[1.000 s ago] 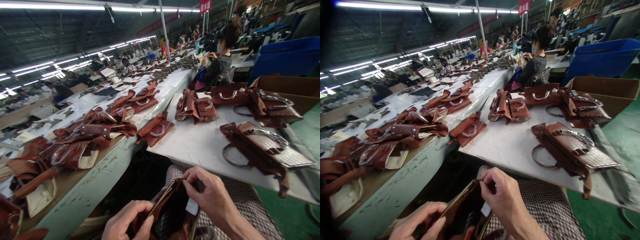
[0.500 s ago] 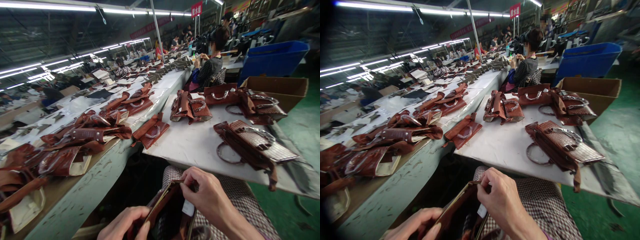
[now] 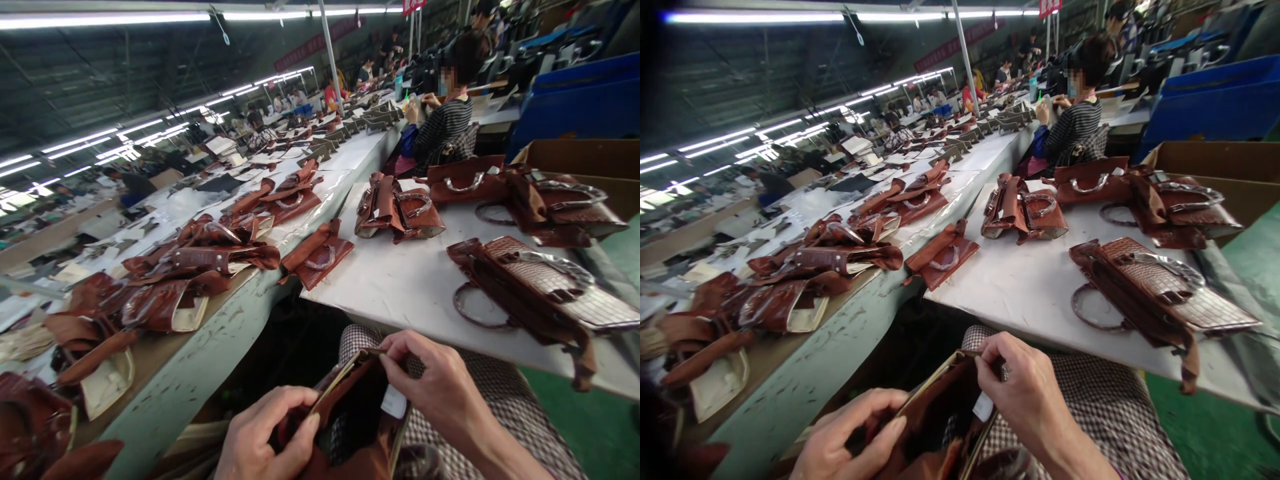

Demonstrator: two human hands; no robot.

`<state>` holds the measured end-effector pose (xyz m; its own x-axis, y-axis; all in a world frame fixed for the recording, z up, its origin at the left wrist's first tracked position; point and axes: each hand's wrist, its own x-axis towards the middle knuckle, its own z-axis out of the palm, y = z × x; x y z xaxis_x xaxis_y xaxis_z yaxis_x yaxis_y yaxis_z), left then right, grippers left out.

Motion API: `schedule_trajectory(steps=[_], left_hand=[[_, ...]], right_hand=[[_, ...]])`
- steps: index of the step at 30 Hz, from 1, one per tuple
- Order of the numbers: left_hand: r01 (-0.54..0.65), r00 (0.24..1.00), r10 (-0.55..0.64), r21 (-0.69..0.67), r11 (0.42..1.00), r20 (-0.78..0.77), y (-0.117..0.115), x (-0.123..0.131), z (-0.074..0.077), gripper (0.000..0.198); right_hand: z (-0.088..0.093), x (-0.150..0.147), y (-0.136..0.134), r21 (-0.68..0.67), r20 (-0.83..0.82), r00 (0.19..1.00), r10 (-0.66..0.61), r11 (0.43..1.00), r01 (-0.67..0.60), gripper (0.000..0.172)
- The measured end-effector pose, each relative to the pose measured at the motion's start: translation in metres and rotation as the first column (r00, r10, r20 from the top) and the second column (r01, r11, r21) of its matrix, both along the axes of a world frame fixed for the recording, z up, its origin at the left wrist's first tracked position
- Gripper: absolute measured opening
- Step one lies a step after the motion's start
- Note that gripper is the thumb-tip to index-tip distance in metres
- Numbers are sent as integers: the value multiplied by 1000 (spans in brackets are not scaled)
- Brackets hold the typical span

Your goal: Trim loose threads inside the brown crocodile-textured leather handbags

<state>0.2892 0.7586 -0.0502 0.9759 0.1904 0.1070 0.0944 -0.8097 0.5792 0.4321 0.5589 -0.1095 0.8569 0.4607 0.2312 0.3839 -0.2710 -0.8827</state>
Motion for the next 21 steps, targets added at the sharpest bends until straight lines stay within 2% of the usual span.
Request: schedule_trajectory(steps=[5,10,15,21], left_hand=[[36,997,-35,15,999,-62,2,3,4,10],[-66,988,51,-100,993,-146,-2,4,12,10],[-179,966,126,-234,956,-224,-6,1,14,12],[-232,960,186,-223,947,-207,-11,-2,10,8]], right_hand=[[-5,0,1,-5,5,1000,-19,1000,19,14],[-10,1,-2,-36,-2,1000,-31,999,30,15],[-18,4,-5,-84,-4,1000,0,996,0,15],[-18,2,-3,-74,-80,997,-18,997,12,17]])
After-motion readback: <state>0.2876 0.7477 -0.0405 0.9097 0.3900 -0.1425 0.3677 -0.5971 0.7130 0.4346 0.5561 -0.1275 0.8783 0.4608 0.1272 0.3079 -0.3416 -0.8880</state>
